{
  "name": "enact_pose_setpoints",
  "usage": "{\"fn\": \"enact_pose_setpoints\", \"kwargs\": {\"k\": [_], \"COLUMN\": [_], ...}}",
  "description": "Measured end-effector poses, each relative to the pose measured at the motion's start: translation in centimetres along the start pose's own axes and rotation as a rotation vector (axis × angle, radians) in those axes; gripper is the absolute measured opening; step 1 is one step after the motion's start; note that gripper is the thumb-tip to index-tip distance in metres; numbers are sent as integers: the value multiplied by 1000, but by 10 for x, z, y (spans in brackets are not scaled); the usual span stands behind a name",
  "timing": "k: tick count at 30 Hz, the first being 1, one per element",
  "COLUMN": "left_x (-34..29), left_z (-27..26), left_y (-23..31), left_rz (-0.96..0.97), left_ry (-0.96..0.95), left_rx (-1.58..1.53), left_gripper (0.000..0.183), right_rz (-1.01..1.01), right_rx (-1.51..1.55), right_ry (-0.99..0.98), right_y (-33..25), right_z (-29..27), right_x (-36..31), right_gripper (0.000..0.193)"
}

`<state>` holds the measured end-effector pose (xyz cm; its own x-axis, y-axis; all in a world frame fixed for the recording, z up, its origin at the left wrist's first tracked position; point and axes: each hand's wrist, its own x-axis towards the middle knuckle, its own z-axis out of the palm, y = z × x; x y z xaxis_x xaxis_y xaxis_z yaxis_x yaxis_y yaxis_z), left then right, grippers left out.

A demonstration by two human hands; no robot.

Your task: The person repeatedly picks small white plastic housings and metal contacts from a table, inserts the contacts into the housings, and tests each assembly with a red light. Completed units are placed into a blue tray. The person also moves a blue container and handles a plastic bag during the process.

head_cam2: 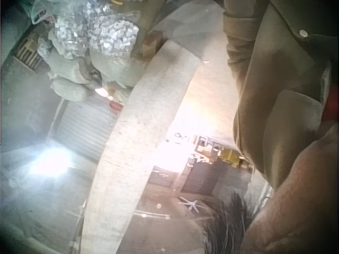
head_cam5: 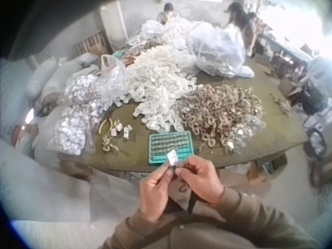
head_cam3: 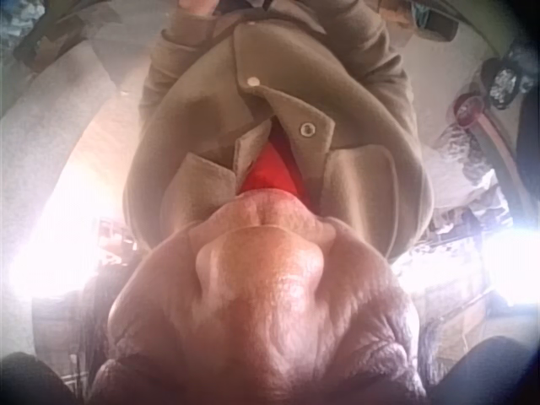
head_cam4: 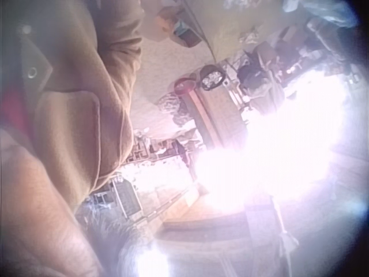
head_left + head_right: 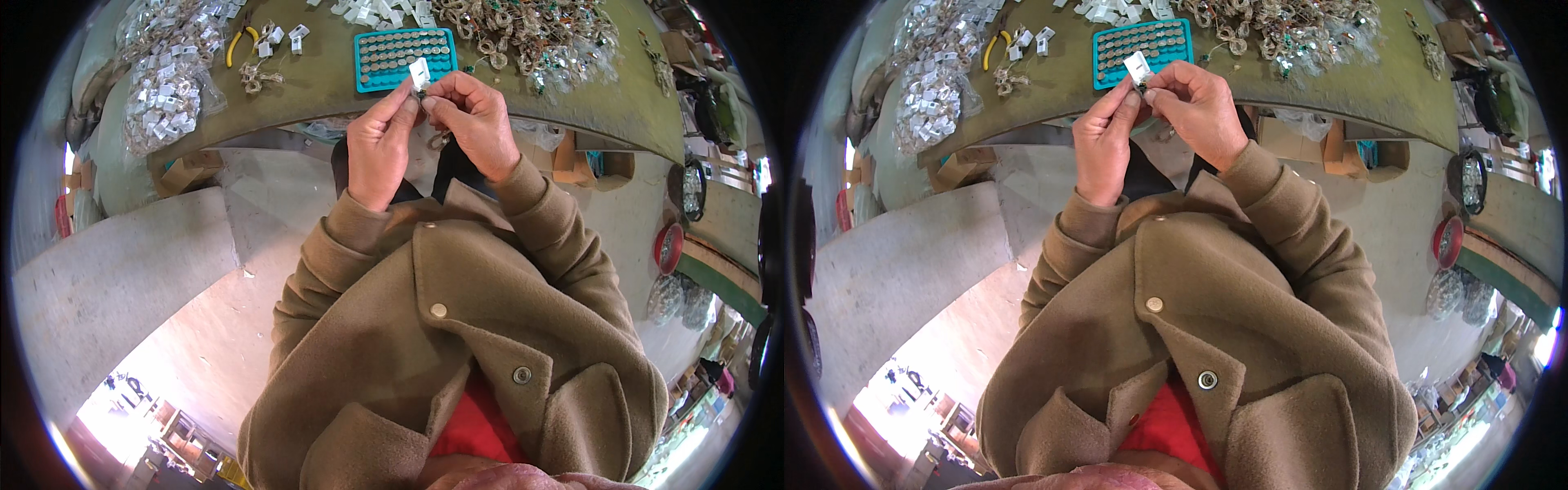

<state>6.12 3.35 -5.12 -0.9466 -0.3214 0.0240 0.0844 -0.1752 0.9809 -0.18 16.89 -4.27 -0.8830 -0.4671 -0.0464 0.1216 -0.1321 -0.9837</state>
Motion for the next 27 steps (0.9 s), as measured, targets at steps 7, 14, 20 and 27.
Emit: {"fn": "enact_pose_setpoints", "kwargs": {"k": [7,14,20,27], "left_x": [3,4,1,1], "left_z": [-4,-10,-14,-19], "left_y": [10,16,20,20], "left_rz": [-248,-285,-416,-488], "left_ry": [24,79,133,151], "left_rx": [-83,-5,-295,-538], "left_gripper": [25,23,20,18], "right_rz": [36,-225,-270,-426], "right_rx": [-72,-314,-463,-532], "right_ry": [-2,7,27,5], "right_y": [4,-2,-8,-3], "right_z": [2,5,9,13], "right_x": [-5,-8,-10,-11], "right_gripper": [10,17,17,17]}}
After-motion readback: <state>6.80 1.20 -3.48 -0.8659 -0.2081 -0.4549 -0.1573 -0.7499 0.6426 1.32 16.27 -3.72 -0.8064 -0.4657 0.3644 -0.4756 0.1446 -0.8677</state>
